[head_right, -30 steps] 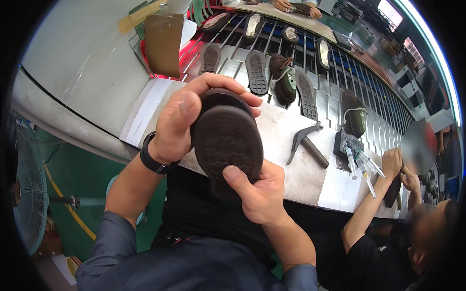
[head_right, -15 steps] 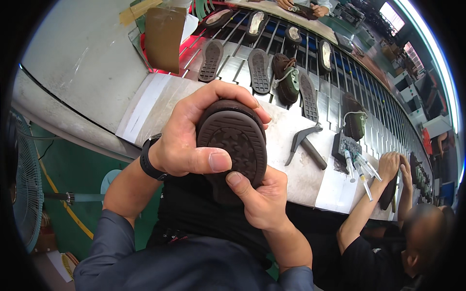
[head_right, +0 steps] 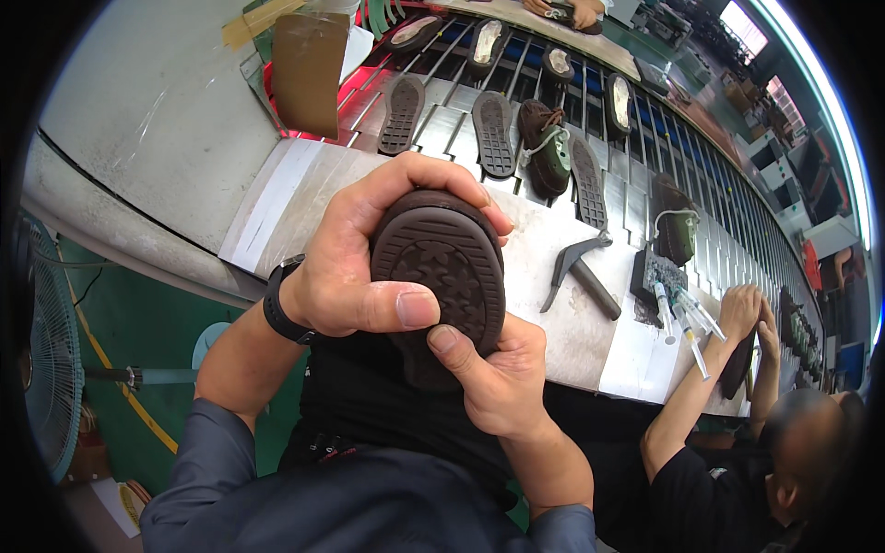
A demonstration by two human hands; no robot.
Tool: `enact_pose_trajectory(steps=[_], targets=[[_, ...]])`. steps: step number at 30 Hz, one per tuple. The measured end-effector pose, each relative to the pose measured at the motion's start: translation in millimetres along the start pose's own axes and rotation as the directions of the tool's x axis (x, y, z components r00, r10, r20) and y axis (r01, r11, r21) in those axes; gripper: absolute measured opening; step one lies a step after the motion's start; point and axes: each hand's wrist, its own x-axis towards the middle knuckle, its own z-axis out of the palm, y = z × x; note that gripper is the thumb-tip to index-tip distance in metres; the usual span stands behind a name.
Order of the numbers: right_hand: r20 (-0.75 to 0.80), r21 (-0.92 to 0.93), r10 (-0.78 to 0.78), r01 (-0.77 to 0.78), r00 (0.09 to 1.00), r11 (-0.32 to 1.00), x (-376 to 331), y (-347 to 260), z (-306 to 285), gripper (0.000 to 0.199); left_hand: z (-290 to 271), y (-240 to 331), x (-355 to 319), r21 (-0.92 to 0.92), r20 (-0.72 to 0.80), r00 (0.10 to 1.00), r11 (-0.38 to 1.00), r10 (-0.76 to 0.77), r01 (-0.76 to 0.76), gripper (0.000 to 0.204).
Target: The person attaches soles to shoe uppers by pressing them together by hand and tapping along the edges with a hammer.
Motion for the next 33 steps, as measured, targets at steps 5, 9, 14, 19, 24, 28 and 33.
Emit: enact_pose_trajectory(steps=[5,9,14,19,24,28,33], targets=[[-0.003,0.027,0.031,-0.031,1.0,0.999,0.7,1.4,0.0,0.03,-0.7,-0.4,-0.4,-0.005,-0.005,1.0,1.0,-0.014,0.014,0.076],[-0.019,0.053,0.055,-0.054,0.998,0.997,0.7,2.7,2.4,0.028,-1.4,3.2,-1.3,-0.016,-0.009,0.999,0.999,-0.037,0.036,0.076],[-0.011,0.047,0.069,-0.069,0.998,0.997,0.4,2.9,1.7,0.026,0.5,6.6,-1.2,-0.072,-0.037,0.996,0.994,-0.081,0.078,0.059],[-0.045,0.034,0.087,-0.085,0.995,0.996,2.7,-0.1,5.0,0.026,-0.8,18.2,3.8,0.003,-0.071,0.994,0.997,-0.081,0.081,0.046],[-0.051,-0.005,0.145,-0.145,0.988,0.989,35.5,-9.6,-12.1,0.043,-25.6,-9.2,33.2,-0.259,-0.045,0.975,0.945,-0.218,0.199,0.052],[0.126,0.23,0.14,-0.166,0.982,0.959,59.4,-3.8,-57.1,0.041,-24.9,-34.3,51.1,-0.362,-0.082,0.959,0.905,-0.27,0.224,0.053],[0.144,0.336,0.119,-0.162,0.982,0.928,66.1,6.8,-70.8,0.039,-22.3,-37.7,54.8,-0.364,-0.124,0.944,0.899,-0.304,0.242,0.051]])
